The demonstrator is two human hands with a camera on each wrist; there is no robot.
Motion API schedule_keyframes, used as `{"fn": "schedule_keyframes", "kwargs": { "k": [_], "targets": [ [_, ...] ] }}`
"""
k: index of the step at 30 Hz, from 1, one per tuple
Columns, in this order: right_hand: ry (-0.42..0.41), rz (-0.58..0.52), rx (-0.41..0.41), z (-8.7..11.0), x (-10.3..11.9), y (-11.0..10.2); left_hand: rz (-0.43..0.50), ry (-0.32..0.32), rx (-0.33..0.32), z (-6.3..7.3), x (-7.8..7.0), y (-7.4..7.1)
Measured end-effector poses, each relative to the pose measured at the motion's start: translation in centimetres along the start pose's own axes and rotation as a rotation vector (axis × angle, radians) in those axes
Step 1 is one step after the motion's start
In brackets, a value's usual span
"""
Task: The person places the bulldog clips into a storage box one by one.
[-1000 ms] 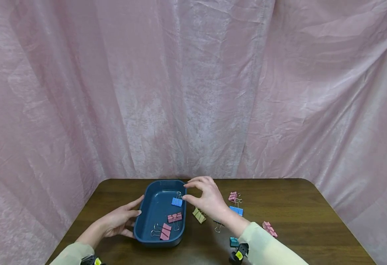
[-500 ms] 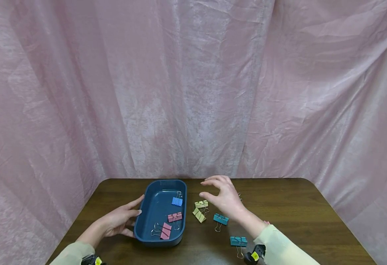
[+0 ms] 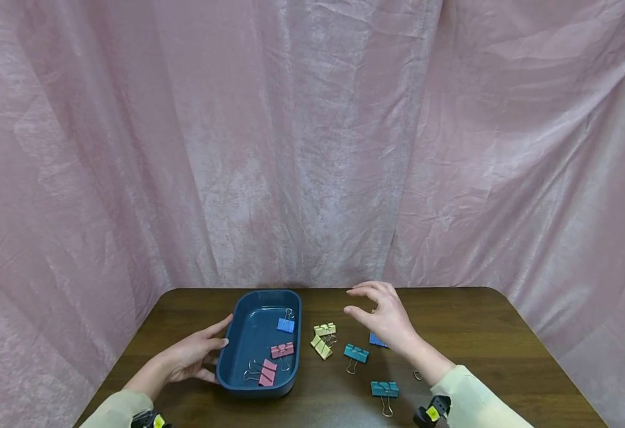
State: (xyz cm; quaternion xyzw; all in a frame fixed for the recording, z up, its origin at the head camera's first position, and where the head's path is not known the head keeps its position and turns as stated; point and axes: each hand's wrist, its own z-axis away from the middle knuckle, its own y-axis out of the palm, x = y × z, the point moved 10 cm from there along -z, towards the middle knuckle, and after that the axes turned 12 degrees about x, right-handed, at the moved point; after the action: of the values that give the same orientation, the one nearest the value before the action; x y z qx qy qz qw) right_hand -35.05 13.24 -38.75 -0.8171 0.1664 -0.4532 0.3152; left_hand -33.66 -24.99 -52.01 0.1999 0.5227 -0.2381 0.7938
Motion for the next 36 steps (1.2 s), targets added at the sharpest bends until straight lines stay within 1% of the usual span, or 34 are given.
{"fn": "schedule_keyframes", "kwargs": {
  "k": [5,13,21,24,36],
  "targets": [
    [0.026,-0.038,-0.001,0.5,-1.0,-0.8,0.007,0.005,0.008,0.0,0.0,0.1],
    [0.034,0.031,-0.039,1.3,-1.8,-2.3,0.004,0.001,0.007,0.1,0.1,0.1],
    [0.012,0.091,-0.1,1.7,-2.9,-3.5,0.013,0.02,0.038,0.0,-0.1,0.4],
    [0.023,0.1,-0.106,2.0,-3.4,-3.7,0.016,0.025,0.043,0.0,-0.1,0.4],
    [0.046,0.125,-0.126,3.2,-4.6,-4.8,0.017,0.017,0.025,0.0,0.0,0.1]
  ]
}}
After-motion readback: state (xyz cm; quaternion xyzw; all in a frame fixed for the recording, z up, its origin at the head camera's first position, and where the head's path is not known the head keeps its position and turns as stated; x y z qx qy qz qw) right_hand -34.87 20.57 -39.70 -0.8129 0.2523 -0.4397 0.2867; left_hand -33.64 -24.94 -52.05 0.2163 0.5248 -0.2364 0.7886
